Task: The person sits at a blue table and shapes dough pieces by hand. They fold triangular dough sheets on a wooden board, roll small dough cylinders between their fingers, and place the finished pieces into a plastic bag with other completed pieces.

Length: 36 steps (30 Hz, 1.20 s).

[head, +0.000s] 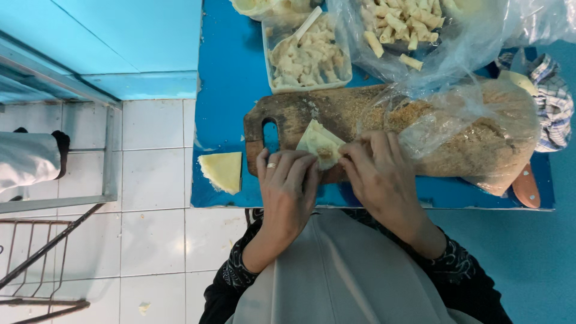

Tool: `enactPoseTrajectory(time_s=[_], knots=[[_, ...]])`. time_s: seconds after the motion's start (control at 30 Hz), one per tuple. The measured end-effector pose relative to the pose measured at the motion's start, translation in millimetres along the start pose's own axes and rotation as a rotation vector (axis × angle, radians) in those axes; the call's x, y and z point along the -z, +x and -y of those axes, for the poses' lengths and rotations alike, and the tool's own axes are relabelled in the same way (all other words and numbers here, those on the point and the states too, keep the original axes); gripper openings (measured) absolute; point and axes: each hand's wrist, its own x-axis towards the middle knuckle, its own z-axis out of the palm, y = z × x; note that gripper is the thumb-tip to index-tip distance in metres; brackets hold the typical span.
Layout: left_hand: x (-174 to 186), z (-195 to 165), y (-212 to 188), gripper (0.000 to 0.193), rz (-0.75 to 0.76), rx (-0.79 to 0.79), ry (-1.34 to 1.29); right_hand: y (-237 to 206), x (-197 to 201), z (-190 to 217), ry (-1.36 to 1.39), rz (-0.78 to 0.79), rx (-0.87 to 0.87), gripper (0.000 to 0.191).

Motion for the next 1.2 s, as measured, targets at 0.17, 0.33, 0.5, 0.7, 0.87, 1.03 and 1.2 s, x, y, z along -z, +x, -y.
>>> enactPoseTrajectory(time_s=[0.17, 0.33, 0.5, 0.7, 0.87, 1.03, 1.2], knots=[[-7, 3, -2, 0.021, -0.014, 0.009, 0.013, 3, -3, -2, 0.147, -0.011, 0.018, 0.013], [-12, 6, -4, 0.019, -0.041, -0.013, 0.038, 0, -7, -3, 0.257, -0.044, 0.018, 0.011], [-13, 6, -3, 0.017, -0.055, -0.003, 0.069, -4, -17, -3, 0.349, -0.057, -0.041, 0.014], [9, 8, -1, 0.023, 0.108, -0.140, 0.164, 3, -8, -17, 0.311, 0.040, 0.162, 0.025], [11, 21, 13, 0.018, 0.139, -0.197, 0.183, 15, -1, -26, 0.290, 0.129, 0.298, 0.029], [0, 33, 28, 0.012, 0.165, -0.078, 0.051, 35, -9, -26, 0.309, 0.155, 0.123, 0.012], [-4, 31, 27, 0.014, 0.118, -0.037, 0.048, 43, -10, -24, 0.293, 0.145, 0.204, 0.008]])
